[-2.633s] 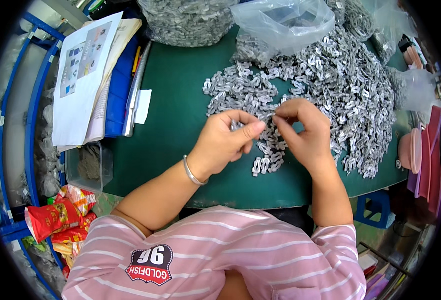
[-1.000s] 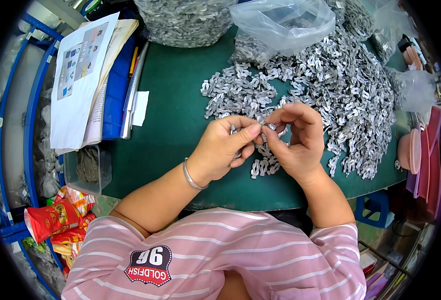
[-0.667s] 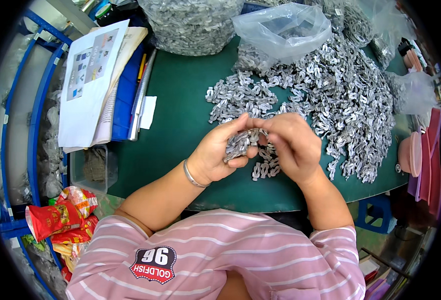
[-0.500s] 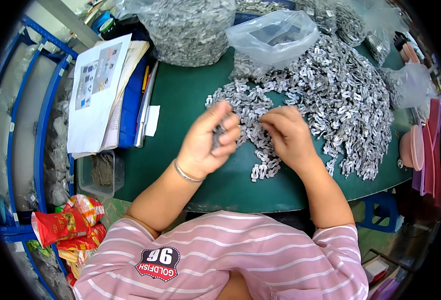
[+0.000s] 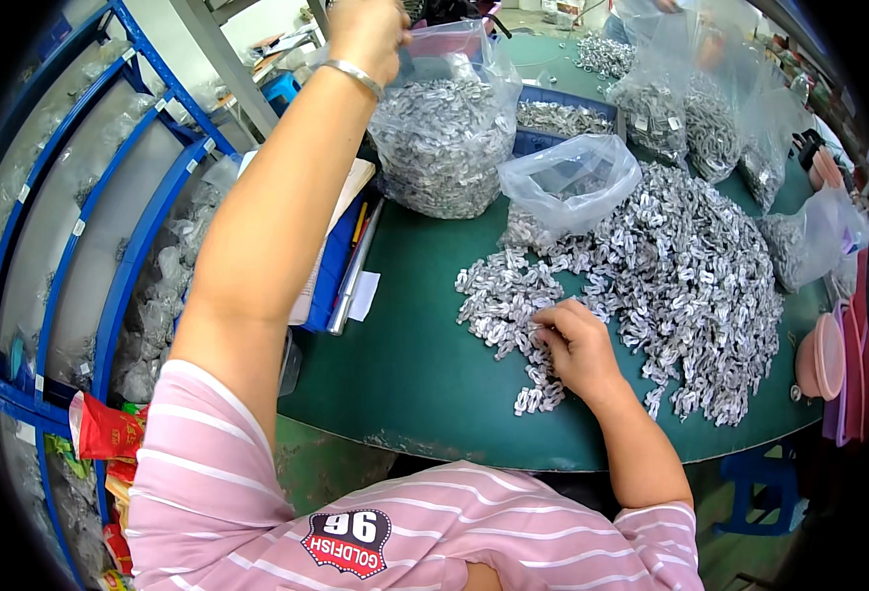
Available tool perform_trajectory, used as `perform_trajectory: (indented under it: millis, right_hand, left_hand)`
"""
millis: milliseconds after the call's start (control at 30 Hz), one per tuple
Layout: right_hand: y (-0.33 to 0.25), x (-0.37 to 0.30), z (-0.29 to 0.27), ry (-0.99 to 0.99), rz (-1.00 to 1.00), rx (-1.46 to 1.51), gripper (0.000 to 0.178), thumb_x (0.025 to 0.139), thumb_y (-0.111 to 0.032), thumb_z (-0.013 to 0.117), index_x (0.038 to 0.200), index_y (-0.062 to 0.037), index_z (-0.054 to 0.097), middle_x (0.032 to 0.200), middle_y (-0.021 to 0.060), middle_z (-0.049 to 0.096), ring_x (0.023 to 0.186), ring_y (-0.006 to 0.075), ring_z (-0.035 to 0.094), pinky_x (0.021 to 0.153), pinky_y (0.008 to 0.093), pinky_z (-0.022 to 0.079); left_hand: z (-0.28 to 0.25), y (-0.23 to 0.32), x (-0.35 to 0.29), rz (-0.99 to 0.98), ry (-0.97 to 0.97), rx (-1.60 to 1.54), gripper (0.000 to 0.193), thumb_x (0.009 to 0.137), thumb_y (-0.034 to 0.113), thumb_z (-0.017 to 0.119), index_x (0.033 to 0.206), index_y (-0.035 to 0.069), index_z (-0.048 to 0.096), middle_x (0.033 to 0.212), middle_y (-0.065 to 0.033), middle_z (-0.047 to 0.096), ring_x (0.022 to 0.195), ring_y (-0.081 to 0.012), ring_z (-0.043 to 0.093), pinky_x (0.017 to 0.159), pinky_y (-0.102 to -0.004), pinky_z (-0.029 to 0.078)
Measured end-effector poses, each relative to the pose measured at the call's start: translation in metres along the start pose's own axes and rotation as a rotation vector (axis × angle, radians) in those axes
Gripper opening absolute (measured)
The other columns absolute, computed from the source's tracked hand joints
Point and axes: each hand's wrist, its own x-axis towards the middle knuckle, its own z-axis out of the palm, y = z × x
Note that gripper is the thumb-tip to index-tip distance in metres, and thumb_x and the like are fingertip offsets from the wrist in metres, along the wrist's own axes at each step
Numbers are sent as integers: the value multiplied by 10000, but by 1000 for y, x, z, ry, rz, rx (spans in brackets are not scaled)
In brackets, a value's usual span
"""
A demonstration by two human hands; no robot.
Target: The person sorts small metal components from a large pile on a table, picking them up and placing them into different bags and containers.
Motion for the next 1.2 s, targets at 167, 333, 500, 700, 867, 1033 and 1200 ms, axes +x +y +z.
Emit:
perform_trajectory:
  millis: [167, 333, 500, 700, 867, 1033, 1200]
  right_hand:
    - [5, 2, -6, 69, 124, 201, 96, 731, 41, 616, 818, 2, 600, 768, 104, 587, 676, 196, 581, 598, 267, 460]
    - [12, -2, -2, 109, 219, 445, 109, 739, 38, 626, 839, 4, 599, 769, 75, 585, 667, 141, 566, 591, 238, 450]
    - [7, -1, -4, 146, 80, 342, 139, 715, 62, 626, 834, -5, 600, 813, 86, 592, 684, 175, 579, 596, 254, 465]
    - [-14, 2, 0, 176, -326, -111, 256, 628, 112, 571, 862, 13, 596, 904, 149, 568, 789, 302, 578, 678, 350, 495]
    - [-23, 5, 0, 118, -312, 21, 238, 666, 79, 619, 897, 19, 613, 930, 147, 588, 811, 298, 587, 716, 346, 491]
    - [-34, 6, 2, -64, -374, 124, 224, 662, 99, 628, 865, 6, 619, 908, 122, 611, 838, 269, 607, 705, 329, 492]
    - [-29, 1, -17, -145, -96, -158, 199, 709, -8, 670, 898, -13, 607, 898, 127, 572, 815, 294, 565, 715, 349, 467]
  left_hand:
    - [-6, -31, 7, -167, -266, 409, 235, 853, 216, 588, 977, 18, 603, 845, -65, 606, 744, -156, 543, 687, -317, 431]
    - [3, 5, -70, 457, -208, 173, 248, 830, 133, 604, 1028, -16, 596, 943, -59, 622, 814, -126, 565, 688, -245, 446]
    - [-9, -35, -206, -190, -399, 76, 194, 824, 196, 655, 888, 36, 567, 673, 2, 562, 521, -50, 481, 456, -177, 387]
    - [-25, -87, -274, -1000, -585, -325, 179, 884, 155, 564, 936, -15, 546, 754, -88, 604, 634, -155, 606, 566, -244, 503]
    - [-27, -105, -286, -1014, -487, -637, 129, 878, 83, 551, 977, 1, 559, 863, -106, 620, 734, -168, 629, 659, -269, 532]
    - [-29, -105, -286, -1178, -437, -868, 314, 951, 307, 412, 994, 39, 570, 836, -21, 575, 665, -102, 543, 539, -190, 438]
    - [-35, -102, -284, -1250, -394, -940, 246, 945, 310, 436, 839, 106, 524, 648, 36, 391, 518, -45, 344, 398, -162, 259]
